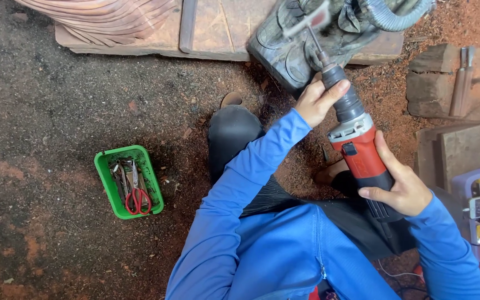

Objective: Sanding and refining the surface of a large wooden sculpture using a power tool.

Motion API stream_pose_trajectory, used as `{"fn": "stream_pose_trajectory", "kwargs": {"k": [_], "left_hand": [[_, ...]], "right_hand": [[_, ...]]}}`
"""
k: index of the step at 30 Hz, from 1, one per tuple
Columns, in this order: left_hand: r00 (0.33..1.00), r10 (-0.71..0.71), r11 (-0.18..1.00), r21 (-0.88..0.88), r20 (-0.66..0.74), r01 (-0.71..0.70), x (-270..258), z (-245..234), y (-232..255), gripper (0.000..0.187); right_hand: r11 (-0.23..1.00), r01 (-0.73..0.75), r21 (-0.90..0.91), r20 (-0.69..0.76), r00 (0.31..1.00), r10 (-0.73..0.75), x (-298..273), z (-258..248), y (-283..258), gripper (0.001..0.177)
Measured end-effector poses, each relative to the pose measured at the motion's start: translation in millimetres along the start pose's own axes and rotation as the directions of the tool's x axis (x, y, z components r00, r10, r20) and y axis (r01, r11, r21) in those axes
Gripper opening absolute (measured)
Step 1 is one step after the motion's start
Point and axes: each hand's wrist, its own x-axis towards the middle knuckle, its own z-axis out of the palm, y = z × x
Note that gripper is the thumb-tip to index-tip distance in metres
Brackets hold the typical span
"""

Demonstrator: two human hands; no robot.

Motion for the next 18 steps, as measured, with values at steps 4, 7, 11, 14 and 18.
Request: {"fn": "stream_pose_trajectory", "kwargs": {"k": [4, 7, 11, 14, 18], "left_hand": [[1.0, 0.017, 0.999, 0.026, 0.014, -0.018, 2.5, 5.7, -16.1, 0.053], [1.0, 0.01, 0.997, 0.074, 0.028, -0.012, 2.9, 7.3, -16.0, 0.059], [0.998, 0.067, 0.997, 0.036, 0.023, -0.068, 4.9, 7.9, -16.0, 0.062], [0.99, 0.132, 0.989, 0.055, 0.056, -0.135, 5.6, 5.0, -9.0, 0.06], [0.988, 0.137, 0.985, 0.098, 0.076, -0.144, 7.9, 4.3, -15.7, 0.059]], "right_hand": [[0.997, 0.061, 0.037, -0.011, 0.998, -0.061, -3.3, 2.6, 2.5, 0.129], [0.996, 0.055, 0.07, -0.014, 0.998, -0.055, -4.2, 4.4, 2.8, 0.129], [0.998, 0.063, -0.025, -0.037, 0.997, -0.064, -5.7, 2.1, 7.5, 0.129], [0.993, 0.067, -0.097, -0.052, 0.996, -0.072, -8.8, 0.9, 8.7, 0.128], [0.994, 0.045, -0.103, -0.054, 0.997, -0.05, -10.0, 2.0, 8.1, 0.128]]}}
